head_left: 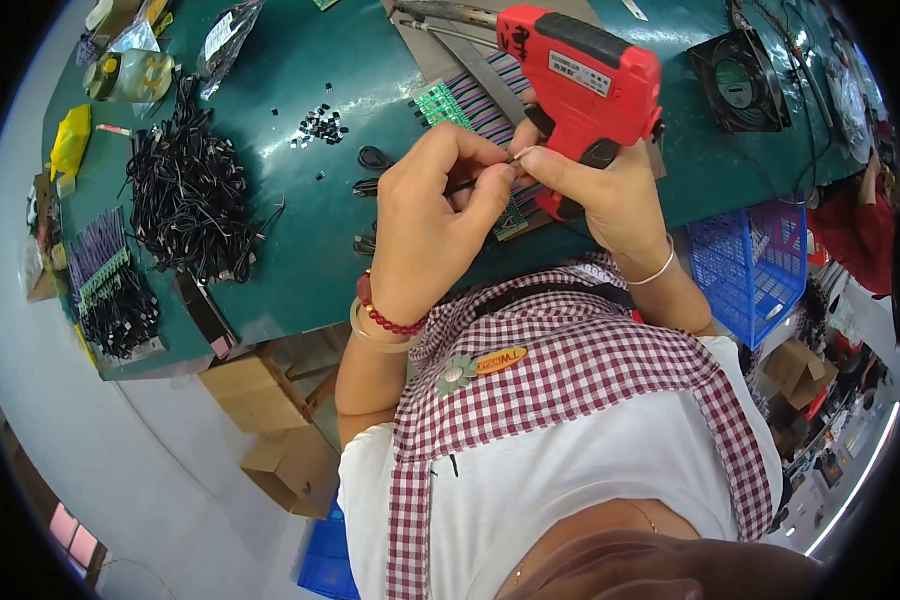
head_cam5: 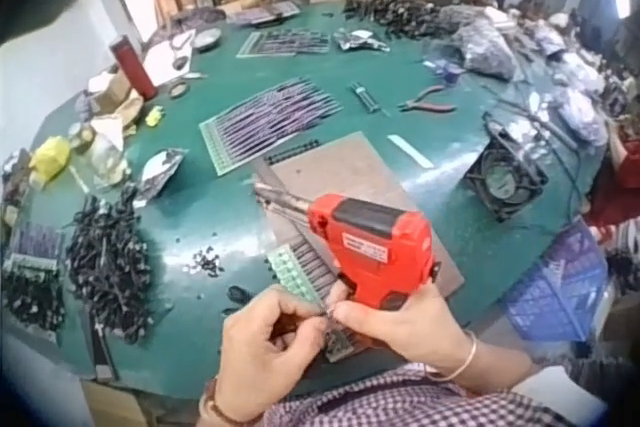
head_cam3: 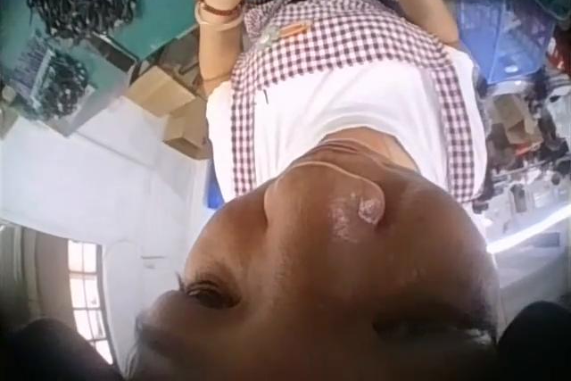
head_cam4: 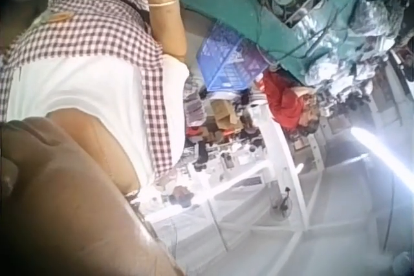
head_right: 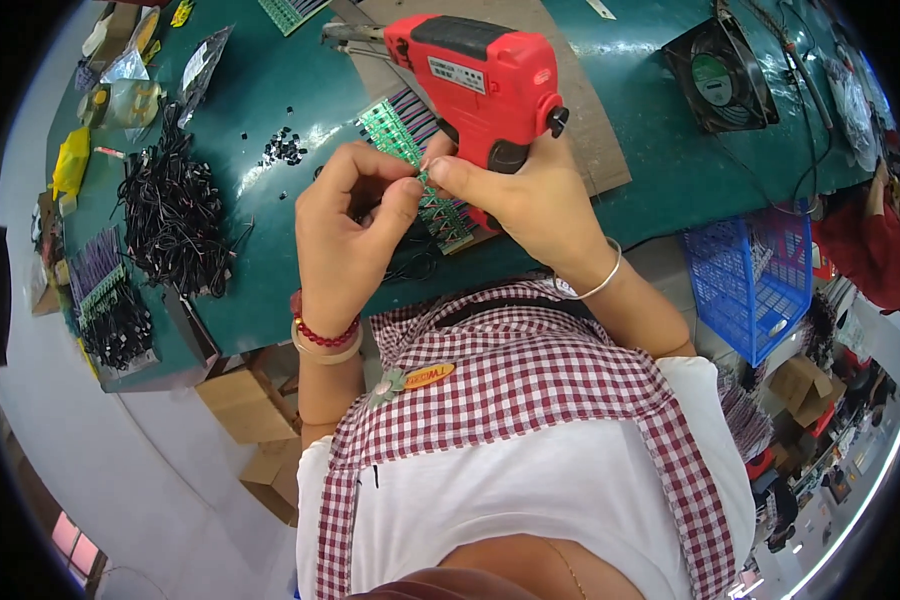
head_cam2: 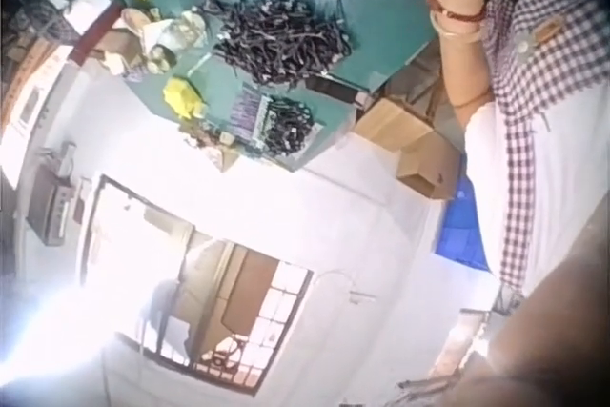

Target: The person solders wires onto circuit boards using a soldering gun, repeatedly positioning the wire ends onto the board contacts by hand and applying heat with the tool.

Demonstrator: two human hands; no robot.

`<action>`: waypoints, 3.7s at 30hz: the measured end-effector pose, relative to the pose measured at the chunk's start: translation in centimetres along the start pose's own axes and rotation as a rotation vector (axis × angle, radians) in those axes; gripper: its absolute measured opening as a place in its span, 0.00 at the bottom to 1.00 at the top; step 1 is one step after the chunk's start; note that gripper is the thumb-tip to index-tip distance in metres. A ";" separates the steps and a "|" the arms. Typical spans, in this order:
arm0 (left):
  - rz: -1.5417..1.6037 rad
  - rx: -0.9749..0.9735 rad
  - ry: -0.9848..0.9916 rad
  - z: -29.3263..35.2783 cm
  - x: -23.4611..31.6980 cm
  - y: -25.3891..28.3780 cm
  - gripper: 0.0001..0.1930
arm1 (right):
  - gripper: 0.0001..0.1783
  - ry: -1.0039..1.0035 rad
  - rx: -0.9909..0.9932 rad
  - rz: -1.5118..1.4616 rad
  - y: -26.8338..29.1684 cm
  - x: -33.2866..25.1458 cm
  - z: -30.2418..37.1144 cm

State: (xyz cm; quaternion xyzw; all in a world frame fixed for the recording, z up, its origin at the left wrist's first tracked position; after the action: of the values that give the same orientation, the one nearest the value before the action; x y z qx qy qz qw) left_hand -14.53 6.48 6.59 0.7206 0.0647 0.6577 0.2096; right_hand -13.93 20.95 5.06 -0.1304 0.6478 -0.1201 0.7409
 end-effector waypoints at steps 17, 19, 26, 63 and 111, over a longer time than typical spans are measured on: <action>-0.002 -0.043 -0.053 -0.3 0.2 -0.5 0.04 | 0.10 0.073 -0.023 0.111 0.0 -1.2 0.7; -0.155 0.001 -0.182 -0.3 1.3 -0.3 0.04 | 0.09 0.068 0.004 0.096 0.0 -1.3 0.8; -0.187 0.147 -0.166 0.2 2.5 0.2 0.05 | 0.10 0.150 0.084 -0.040 0.0 -1.6 0.7; -0.620 -0.056 -0.254 -2.2 -4.4 -0.1 0.05 | 0.17 -0.263 0.157 -0.204 8.5 4.3 7.5; -0.727 -0.140 -0.339 -2.4 -3.5 -0.7 0.05 | 0.15 -0.223 0.142 -0.114 8.5 5.0 9.1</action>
State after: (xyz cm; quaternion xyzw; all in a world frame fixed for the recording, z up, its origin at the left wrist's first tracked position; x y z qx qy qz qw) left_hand -17.17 6.29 3.22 0.7329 0.2349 0.4157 0.4846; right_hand -4.22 27.54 -1.36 -0.1271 0.5428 -0.1923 0.8076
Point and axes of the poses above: each hand's wrist, its own z-axis away from the middle knuckle, its own y-axis out of the back of the hand, x = y × z, the point moved 9 cm from there along -z, towards the middle knuckle, and after that the axes turned 12 degrees about -z, right-handed, at the moved point
